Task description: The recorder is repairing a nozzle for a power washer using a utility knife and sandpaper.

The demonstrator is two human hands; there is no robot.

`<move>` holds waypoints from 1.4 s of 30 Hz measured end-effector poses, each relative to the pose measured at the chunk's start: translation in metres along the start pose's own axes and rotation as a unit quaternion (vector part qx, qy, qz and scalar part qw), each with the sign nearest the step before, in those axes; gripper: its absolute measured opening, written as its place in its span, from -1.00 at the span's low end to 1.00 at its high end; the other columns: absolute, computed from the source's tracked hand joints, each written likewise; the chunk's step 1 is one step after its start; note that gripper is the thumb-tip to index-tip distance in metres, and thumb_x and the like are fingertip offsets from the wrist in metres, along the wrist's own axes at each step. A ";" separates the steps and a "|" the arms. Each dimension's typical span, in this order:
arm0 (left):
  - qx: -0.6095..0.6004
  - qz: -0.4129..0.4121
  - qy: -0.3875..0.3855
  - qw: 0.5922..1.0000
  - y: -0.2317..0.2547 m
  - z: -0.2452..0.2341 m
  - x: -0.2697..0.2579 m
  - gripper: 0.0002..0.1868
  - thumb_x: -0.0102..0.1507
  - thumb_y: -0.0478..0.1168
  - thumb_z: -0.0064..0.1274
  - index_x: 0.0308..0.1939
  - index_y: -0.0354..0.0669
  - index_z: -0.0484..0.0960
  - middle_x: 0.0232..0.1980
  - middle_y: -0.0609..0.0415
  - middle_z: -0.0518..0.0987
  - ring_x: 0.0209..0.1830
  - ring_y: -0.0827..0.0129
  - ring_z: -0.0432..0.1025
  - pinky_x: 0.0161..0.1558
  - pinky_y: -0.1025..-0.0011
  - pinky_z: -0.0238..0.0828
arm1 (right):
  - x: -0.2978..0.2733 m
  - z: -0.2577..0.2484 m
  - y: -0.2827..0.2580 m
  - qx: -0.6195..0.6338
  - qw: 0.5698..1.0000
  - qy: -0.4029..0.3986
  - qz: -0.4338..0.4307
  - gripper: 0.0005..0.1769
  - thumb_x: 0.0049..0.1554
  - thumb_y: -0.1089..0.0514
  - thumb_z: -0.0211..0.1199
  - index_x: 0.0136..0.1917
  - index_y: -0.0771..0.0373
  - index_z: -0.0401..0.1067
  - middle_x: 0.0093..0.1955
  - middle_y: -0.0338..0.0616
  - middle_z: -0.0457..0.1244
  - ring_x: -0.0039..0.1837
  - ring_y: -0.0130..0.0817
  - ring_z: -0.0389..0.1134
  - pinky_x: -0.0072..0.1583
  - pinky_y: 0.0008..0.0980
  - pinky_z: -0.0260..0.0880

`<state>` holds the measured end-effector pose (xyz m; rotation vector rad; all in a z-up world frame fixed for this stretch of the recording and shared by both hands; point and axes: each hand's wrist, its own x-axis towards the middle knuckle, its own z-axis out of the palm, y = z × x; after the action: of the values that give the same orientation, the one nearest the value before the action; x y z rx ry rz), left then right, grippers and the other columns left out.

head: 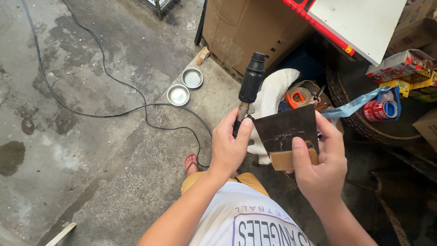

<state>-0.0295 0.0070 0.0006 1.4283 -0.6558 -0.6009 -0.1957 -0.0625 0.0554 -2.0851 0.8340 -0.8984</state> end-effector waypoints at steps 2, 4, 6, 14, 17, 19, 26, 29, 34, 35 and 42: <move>0.002 -0.002 0.003 1.000 -0.001 0.001 -0.001 -0.65 0.36 -0.03 0.01 -0.01 -0.28 0.58 -0.37 0.07 0.47 -0.40 0.45 0.29 -0.35 0.41 0.28 | 0.002 0.001 -0.002 -0.010 1.000 0.003 0.006 -0.39 0.32 0.40 0.16 0.57 0.43 0.09 0.42 0.15 0.21 0.35 -0.28 0.36 0.30 -0.39 0.42; 0.004 -0.004 0.006 1.000 -0.001 0.001 -0.001 -0.65 0.35 -0.04 0.01 -0.01 -0.28 0.59 -0.37 0.08 0.47 -0.41 0.45 0.29 -0.36 0.41 0.27 | 0.004 0.002 -0.006 -0.021 1.000 0.005 0.011 -0.41 0.30 0.41 0.16 0.55 0.43 0.09 0.41 0.15 0.21 0.31 -0.30 0.35 0.25 -0.37 0.43; -0.011 0.016 0.005 1.000 -0.002 0.002 -0.001 -0.65 0.36 -0.05 0.01 0.02 -0.28 0.57 -0.35 0.09 0.48 -0.38 0.47 0.31 -0.31 0.43 0.32 | 0.006 0.003 -0.011 0.031 0.994 0.016 0.102 -0.40 0.25 0.36 0.16 0.51 0.38 0.09 0.33 0.04 0.24 0.06 -0.47 0.41 -0.26 -0.52 0.48; 0.002 0.024 0.008 1.000 -0.010 0.001 -0.002 -0.67 0.36 -0.08 0.02 0.01 -0.29 0.59 -0.36 0.12 0.44 -0.36 0.47 0.30 -0.30 0.43 0.31 | 0.006 0.006 -0.003 0.042 0.993 0.017 0.108 -0.39 0.26 0.36 0.15 0.53 0.34 0.09 0.23 0.01 0.31 -0.05 -0.50 0.40 -0.25 -0.55 0.44; -0.003 0.016 0.003 1.000 -0.018 0.001 0.003 -0.67 0.36 -0.09 0.02 0.02 -0.30 0.59 -0.36 0.14 0.46 -0.36 0.50 0.31 -0.29 0.45 0.33 | 0.010 0.007 0.001 0.047 0.993 0.008 0.105 -0.39 0.24 0.36 0.16 0.52 0.34 0.09 0.22 0.00 0.32 -0.04 -0.52 0.40 -0.24 -0.57 0.45; -0.012 0.004 -0.005 1.000 -0.025 0.000 0.007 -0.67 0.36 -0.09 0.01 0.02 -0.30 0.59 -0.36 0.16 0.48 -0.35 0.52 0.32 -0.28 0.46 0.35 | 0.014 0.001 0.001 0.060 0.988 0.001 0.144 -0.37 0.19 0.36 0.17 0.50 0.32 0.10 0.15 -0.02 0.34 -0.13 -0.54 0.40 -0.32 -0.58 0.43; -0.137 -0.202 -0.061 0.968 -0.050 -0.005 0.030 -0.65 0.38 -0.06 -0.06 0.10 -0.23 0.57 -0.40 0.24 0.39 -0.55 0.63 0.23 -0.57 0.60 0.14 | 0.016 -0.064 0.103 0.166 0.939 0.193 0.230 -0.49 0.29 0.28 0.07 0.49 0.28 0.16 0.12 -0.08 0.33 -0.12 -0.57 0.36 -0.20 -0.59 0.32; -0.179 -0.225 -0.052 0.956 -0.064 -0.003 0.036 -0.60 0.40 -0.01 -0.10 0.14 -0.22 0.56 -0.34 0.22 0.42 -0.57 0.64 0.23 -0.61 0.62 0.10 | -0.035 -0.096 0.286 0.182 0.883 0.286 0.325 -0.54 0.33 0.23 0.09 0.47 0.29 0.18 0.00 -0.14 0.30 -0.32 -0.52 0.24 -0.40 -0.52 0.13; -0.235 -0.236 0.011 0.943 -0.076 0.020 0.045 -0.56 0.41 0.00 -0.10 0.13 -0.31 0.53 -0.32 0.17 0.43 -0.59 0.61 0.22 -0.63 0.59 0.10 | -0.165 -0.133 0.529 0.105 0.774 0.375 0.500 -0.43 0.29 0.19 0.14 0.50 0.28 0.07 -0.20 -0.10 0.20 -0.48 -0.44 0.12 -0.47 -0.38 0.05; -0.222 -0.255 0.030 0.941 -0.079 0.025 0.047 -0.54 0.40 0.02 -0.12 0.15 -0.30 0.54 -0.33 0.15 0.44 -0.61 0.60 0.22 -0.65 0.58 0.08 | -0.178 -0.137 0.562 0.105 0.753 0.379 0.527 -0.37 0.28 0.19 0.15 0.53 0.29 0.02 -0.24 -0.08 0.20 -0.47 -0.41 0.14 -0.46 -0.38 0.08; -0.170 -0.259 0.099 0.946 -0.083 0.040 0.048 -0.52 0.41 -0.02 -0.17 0.18 -0.39 0.49 -0.30 0.08 0.44 -0.59 0.52 0.23 -0.64 0.53 0.06 | -0.161 -0.138 0.669 0.114 0.708 0.363 0.595 -0.34 0.30 0.21 0.19 0.53 0.48 0.02 -0.23 -0.03 0.28 -0.42 -0.39 0.25 -0.40 -0.43 0.24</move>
<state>-0.0244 -0.0606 -0.0786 1.3085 0.0006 -0.9154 -0.5767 -0.3497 -0.4589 -0.5289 1.9872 -0.9096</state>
